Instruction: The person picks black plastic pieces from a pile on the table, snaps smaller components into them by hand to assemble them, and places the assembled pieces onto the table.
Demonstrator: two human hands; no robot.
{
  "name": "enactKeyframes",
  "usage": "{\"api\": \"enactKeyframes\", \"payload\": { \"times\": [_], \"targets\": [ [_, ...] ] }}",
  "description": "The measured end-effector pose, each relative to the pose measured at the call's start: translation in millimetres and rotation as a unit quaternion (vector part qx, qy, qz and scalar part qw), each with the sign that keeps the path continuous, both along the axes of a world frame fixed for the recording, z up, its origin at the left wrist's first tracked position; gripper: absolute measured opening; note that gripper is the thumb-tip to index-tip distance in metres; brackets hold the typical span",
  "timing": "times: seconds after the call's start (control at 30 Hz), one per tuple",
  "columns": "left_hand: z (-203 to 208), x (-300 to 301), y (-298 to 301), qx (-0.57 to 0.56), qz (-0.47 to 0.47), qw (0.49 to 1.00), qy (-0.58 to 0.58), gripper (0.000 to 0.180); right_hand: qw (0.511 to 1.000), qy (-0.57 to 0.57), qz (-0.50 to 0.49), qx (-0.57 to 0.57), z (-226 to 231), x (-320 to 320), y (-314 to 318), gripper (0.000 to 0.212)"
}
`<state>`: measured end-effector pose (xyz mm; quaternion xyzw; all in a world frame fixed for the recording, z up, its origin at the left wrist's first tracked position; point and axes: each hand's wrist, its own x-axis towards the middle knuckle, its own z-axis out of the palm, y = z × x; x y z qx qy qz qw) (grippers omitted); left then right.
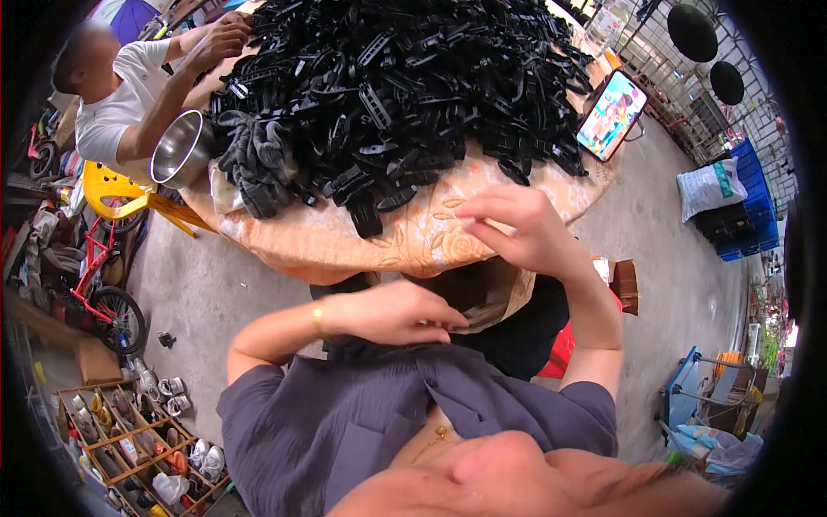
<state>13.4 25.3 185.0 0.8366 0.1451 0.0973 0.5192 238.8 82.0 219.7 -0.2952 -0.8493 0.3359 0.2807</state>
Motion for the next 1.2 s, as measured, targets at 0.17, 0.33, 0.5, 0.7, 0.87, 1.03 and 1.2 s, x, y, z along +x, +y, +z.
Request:
{"api": "enactKeyframes", "payload": {
  "times": [0.17,0.33,0.5,0.7,0.87,1.03,1.2],
  "targets": [
    [39.7,-37.1,76.2,0.405,0.312,0.857,-0.071,0.024,0.941,-0.093,-0.014,0.324,-28.7,-37.9,51.8,0.023],
    [40.6,-46.2,145.9,0.567,0.329,0.754,0.051,0.029,0.914,-0.125,0.011,0.386,-45.5,-42.1,87.1,0.023],
    [44.3,-34.3,174.1,0.519,0.338,0.784,0.043,0.013,0.955,0.04,-0.03,0.293,-37.3,-36.0,96.6,0.023],
    [34.4,-3.9,191.5,0.407,0.467,0.772,-0.14,0.01,0.963,0.232,-0.138,0.007,-19.7,-32.2,120.4,0.017],
    [35.8,-6.0,188.2,-0.052,0.493,0.814,-0.304,0.02,0.939,0.315,-0.099,-0.092,-12.1,-40.3,123.1,0.026],
    [36.2,-9.5,167.4,-0.382,0.382,0.775,-0.328,0.02,0.895,0.425,-0.06,-0.122,-8.0,-47.4,104.4,0.029],
    [30.3,-2.7,164.0,-0.397,0.375,0.77,-0.329,0.019,0.916,0.396,-0.047,-0.045,-11.1,-50.1,94.3,0.025]
  ]
}}
